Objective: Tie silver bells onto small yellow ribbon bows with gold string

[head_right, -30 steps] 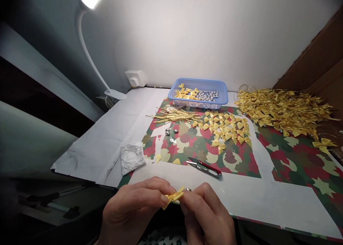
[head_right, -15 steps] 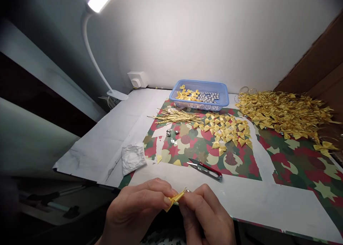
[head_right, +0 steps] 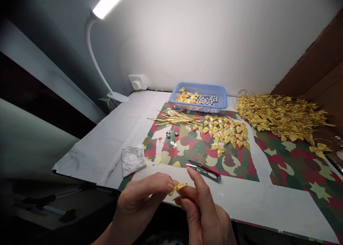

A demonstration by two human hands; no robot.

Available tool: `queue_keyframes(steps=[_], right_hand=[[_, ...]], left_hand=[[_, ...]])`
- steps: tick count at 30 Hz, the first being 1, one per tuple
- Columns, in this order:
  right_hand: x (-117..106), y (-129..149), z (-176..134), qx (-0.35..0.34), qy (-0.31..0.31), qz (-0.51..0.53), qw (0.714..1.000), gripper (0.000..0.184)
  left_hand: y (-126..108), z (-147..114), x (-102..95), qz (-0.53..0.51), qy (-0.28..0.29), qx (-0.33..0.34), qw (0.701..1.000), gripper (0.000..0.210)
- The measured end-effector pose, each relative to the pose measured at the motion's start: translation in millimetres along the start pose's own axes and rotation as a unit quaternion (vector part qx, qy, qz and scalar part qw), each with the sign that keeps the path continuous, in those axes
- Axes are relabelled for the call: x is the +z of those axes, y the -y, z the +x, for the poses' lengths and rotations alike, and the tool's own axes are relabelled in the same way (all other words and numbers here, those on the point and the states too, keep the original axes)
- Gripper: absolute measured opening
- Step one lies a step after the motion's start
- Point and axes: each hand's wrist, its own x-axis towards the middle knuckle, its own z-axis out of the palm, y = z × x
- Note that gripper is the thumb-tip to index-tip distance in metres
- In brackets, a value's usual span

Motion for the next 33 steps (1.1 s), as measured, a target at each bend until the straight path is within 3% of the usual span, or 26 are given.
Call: queue_keyframes(steps=[2,4,6,8,9,11,13,16,23,28,33], right_hand=[[-13.4,-3.6,16.9,-0.043,0.021,-0.025,0.999,0.033],[-25.2,-4.8,38.6,-0.063,0.054,-0.016,0.996,0.019],[-30.2,-3.2,58.1,0.004,0.132,0.068,0.989,0.02],[-27.0,-0.6,69.6,0.11,0.261,0.207,0.937,0.02],[-23.3,0.3,71.9,0.151,0.293,0.266,0.906,0.019],[-15.1,1.1,71.2,0.197,0.313,0.333,0.868,0.022],[-8.6,0.8,67.9,0.214,0.304,0.353,0.859,0.027],[-3.4,-1.2,68.3,0.236,0.263,0.391,0.85,0.032],[-10.1,-11.8,97.7,0.24,0.074,0.466,0.848,0.041],[-46.2,-21.7,123.4,0.166,-0.059,0.47,0.865,0.048],[-70.8,-38.2,134.3,0.07,-0.172,0.4,0.898,0.046]], left_hand=[[2.2,2.6,-0.4,-0.05,-0.015,-0.071,0.996,0.026],[3.5,5.3,1.5,-0.128,-0.02,-0.157,0.979,0.017],[3.8,8.2,4.9,-0.194,-0.016,-0.221,0.956,0.009],[3.4,11.0,8.4,-0.222,-0.012,-0.252,0.942,0.003],[3.1,12.3,9.7,-0.227,-0.008,-0.258,0.939,0.002],[2.5,14.3,11.0,-0.233,-0.003,-0.258,0.938,0.002],[1.7,15.8,11.2,-0.241,0.004,-0.255,0.936,0.003],[-0.3,17.5,10.8,-0.251,0.016,-0.258,0.933,0.007],[-10.2,24.5,11.6,-0.291,0.013,-0.267,0.919,0.003],[-23.0,26.1,9.5,-0.325,0.02,-0.282,0.902,0.005],[-32.0,20.6,7.9,-0.319,0.022,-0.263,0.91,0.005]])
